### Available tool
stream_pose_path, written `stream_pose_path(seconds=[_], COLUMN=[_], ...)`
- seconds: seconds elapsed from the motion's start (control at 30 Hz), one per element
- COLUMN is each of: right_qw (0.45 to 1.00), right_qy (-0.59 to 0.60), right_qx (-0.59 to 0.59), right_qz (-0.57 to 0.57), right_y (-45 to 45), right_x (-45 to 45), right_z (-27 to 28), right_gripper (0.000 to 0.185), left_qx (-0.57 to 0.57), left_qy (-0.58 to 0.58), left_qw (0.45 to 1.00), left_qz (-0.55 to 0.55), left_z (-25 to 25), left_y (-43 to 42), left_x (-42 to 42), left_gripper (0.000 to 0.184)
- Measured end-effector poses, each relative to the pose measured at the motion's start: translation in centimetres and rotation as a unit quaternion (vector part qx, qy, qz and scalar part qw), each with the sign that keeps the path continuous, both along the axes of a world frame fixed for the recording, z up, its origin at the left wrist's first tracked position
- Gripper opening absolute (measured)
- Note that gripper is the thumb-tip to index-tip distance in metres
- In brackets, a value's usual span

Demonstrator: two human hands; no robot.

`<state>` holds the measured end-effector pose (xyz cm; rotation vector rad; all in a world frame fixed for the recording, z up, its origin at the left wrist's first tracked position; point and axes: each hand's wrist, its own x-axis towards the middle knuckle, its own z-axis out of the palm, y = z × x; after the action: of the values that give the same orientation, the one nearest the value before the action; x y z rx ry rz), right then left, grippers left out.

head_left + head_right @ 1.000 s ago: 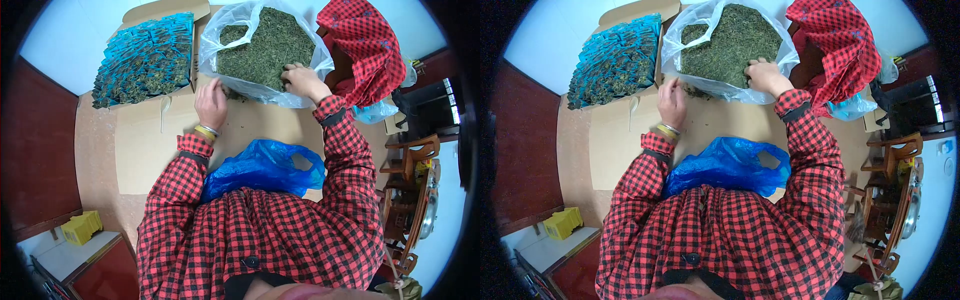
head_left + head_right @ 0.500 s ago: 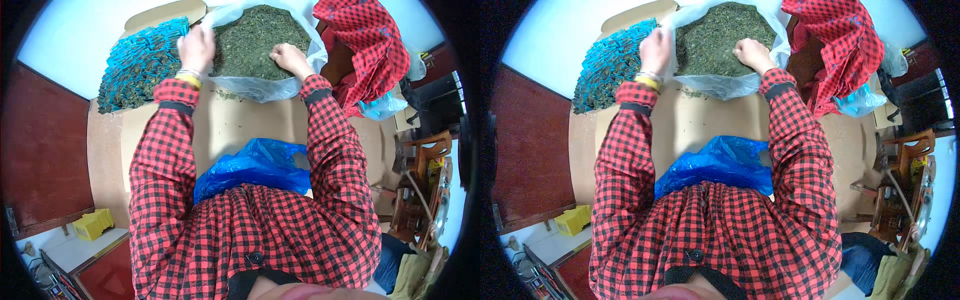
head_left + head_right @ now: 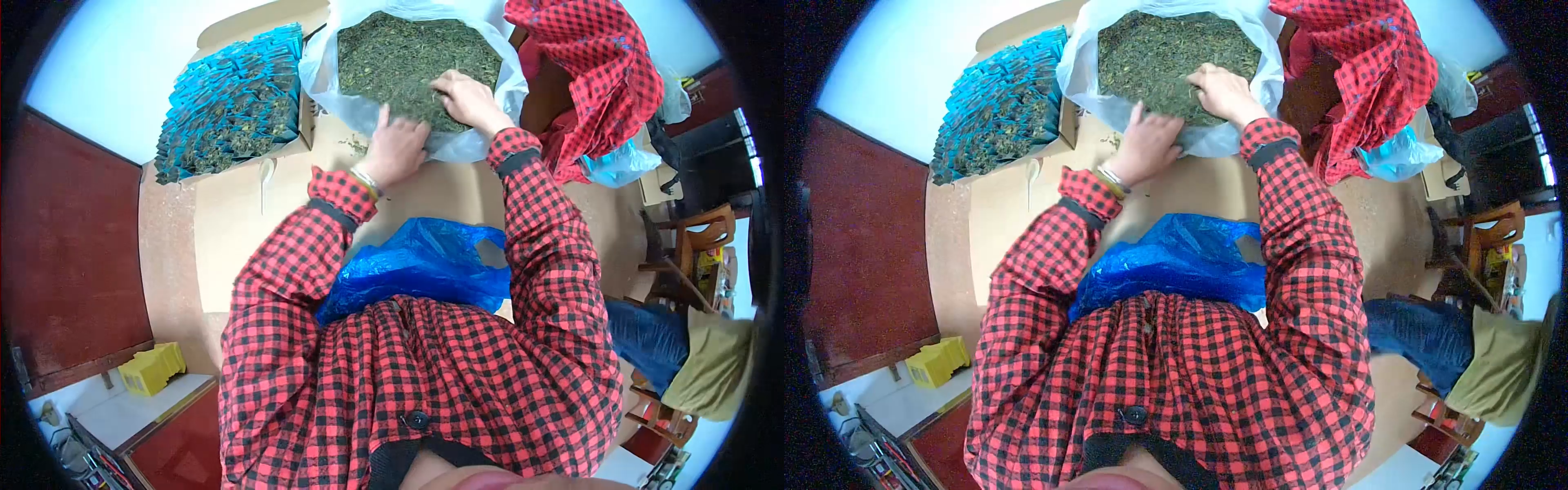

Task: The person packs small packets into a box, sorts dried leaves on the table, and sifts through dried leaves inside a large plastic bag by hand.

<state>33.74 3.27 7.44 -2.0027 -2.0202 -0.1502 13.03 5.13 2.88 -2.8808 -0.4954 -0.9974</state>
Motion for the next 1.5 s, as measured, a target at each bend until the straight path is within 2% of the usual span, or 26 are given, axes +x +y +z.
stream_pose_path(seconds=[0.03,0.17,0.33,0.43,0.47,0.57,0.6,0.67,0.7,0.73,0.8,0.83,0.87,0.93,0.97,1.07,1.1,1.2,1.27,1.33,1.37,1.4,1.47,1.5], right_qw=[0.999,0.998,0.997,0.997,0.996,0.974,0.973,0.997,0.997,0.998,0.992,0.992,0.980,0.937,0.937,0.850,0.850,0.774,0.755,0.714,0.714,0.733,0.765,0.764], right_qy=[-0.026,0.052,0.071,-0.029,-0.027,-0.148,-0.148,-0.014,-0.018,0.029,0.124,0.121,0.188,0.318,0.318,0.498,0.498,0.611,0.634,0.680,0.679,0.660,0.620,0.621], right_qx=[-0.004,-0.002,-0.026,-0.066,-0.067,-0.166,-0.169,-0.046,-0.049,-0.031,0.007,0.007,-0.030,-0.105,-0.105,-0.113,-0.112,-0.140,-0.147,-0.158,-0.158,-0.149,-0.130,-0.132], right_qz=[0.029,-0.024,-0.029,0.041,0.044,-0.045,-0.044,-0.056,-0.056,-0.047,-0.032,-0.033,-0.056,-0.099,-0.097,-0.127,-0.128,-0.094,-0.082,-0.058,-0.057,-0.075,-0.112,-0.113], right_y=[0.0,0.2,1.5,2.3,2.6,3.9,3.3,2.0,1.5,1.0,0.2,0.0,-0.1,-0.3,-0.3,-0.4,-0.6,-1.6,-2.0,-2.3,-2.3,-2.3,-2.4,-2.3], right_x=[-0.1,0.8,-1.8,-5.2,-5.2,-3.8,-3.1,-1.4,-0.8,-0.2,0.8,1.0,1.3,1.2,1.1,1.0,0.9,0.3,0.1,-0.2,-0.3,-0.6,-1.2,-1.3], right_z=[0.0,0.5,0.5,0.8,0.6,0.8,0.7,1.5,1.6,1.4,1.1,1.1,1.0,1.1,1.1,1.4,1.6,1.7,1.6,1.6,1.6,1.6,1.3,0.8], right_gripper=[0.022,0.022,0.019,0.018,0.018,0.017,0.017,0.019,0.019,0.019,0.019,0.019,0.020,0.021,0.021,0.019,0.019,0.018,0.019,0.021,0.021,0.022,0.025,0.025], left_qx=[-0.067,-0.070,-0.070,-0.084,-0.086,-0.091,-0.094,-0.097,-0.098,-0.101,-0.181,-0.219,-0.219,-0.329,-0.383,-0.435,-0.460,-0.504,-0.526,-0.625,-0.669,-0.669,-0.711,-0.730], left_qy=[0.083,0.044,0.041,0.039,0.041,0.055,0.054,0.060,0.062,0.059,0.013,-0.009,-0.012,-0.039,-0.053,-0.086,-0.102,-0.129,-0.144,-0.208,-0.239,-0.239,-0.255,-0.262], left_qw=[0.994,0.997,0.997,0.995,0.995,0.994,0.994,0.993,0.993,0.993,0.983,0.975,0.974,0.943,0.922,0.896,0.881,0.853,0.837,0.750,0.700,0.700,0.652,0.628], left_qz=[0.001,0.007,-0.016,-0.029,-0.026,-0.013,-0.013,-0.014,-0.016,-0.017,-0.037,-0.047,-0.048,-0.028,-0.017,-0.024,-0.029,-0.042,-0.047,-0.063,-0.070,-0.070,-0.065,-0.063], left_z=[-0.8,-1.0,-0.6,-0.4,-0.4,-0.5,-0.7,-0.9,-0.9,-0.7,0.0,0.4,0.6,0.8,0.9,0.6,0.4,-0.1,-0.3,-0.3,-0.2,0.1,0.6,0.8], left_y=[-0.3,-1.4,-1.5,-1.7,-2.0,-1.9,-1.9,-1.8,-1.8,-2.0,-2.2,-2.3,-2.3,-2.3,-2.2,-1.6,-1.4,-0.6,-0.2,0.0,0.1,0.1,0.1,0.1], left_x=[-0.3,-2.3,-3.3,-3.7,-4.0,-4.6,-4.8,-4.9,-4.9,-4.8,-4.5,-4.4,-4.2,-4.0,-4.0,-3.9,-3.7,-2.9,-2.2,-1.0,-0.4,0.0,0.8,0.9], left_gripper=[0.011,0.007,0.008,0.005,0.005,0.006,0.006,0.008,0.010,0.010,0.015,0.018,0.018,0.022,0.024,0.026,0.027,0.027,0.027,0.028,0.028,0.028,0.026,0.025])
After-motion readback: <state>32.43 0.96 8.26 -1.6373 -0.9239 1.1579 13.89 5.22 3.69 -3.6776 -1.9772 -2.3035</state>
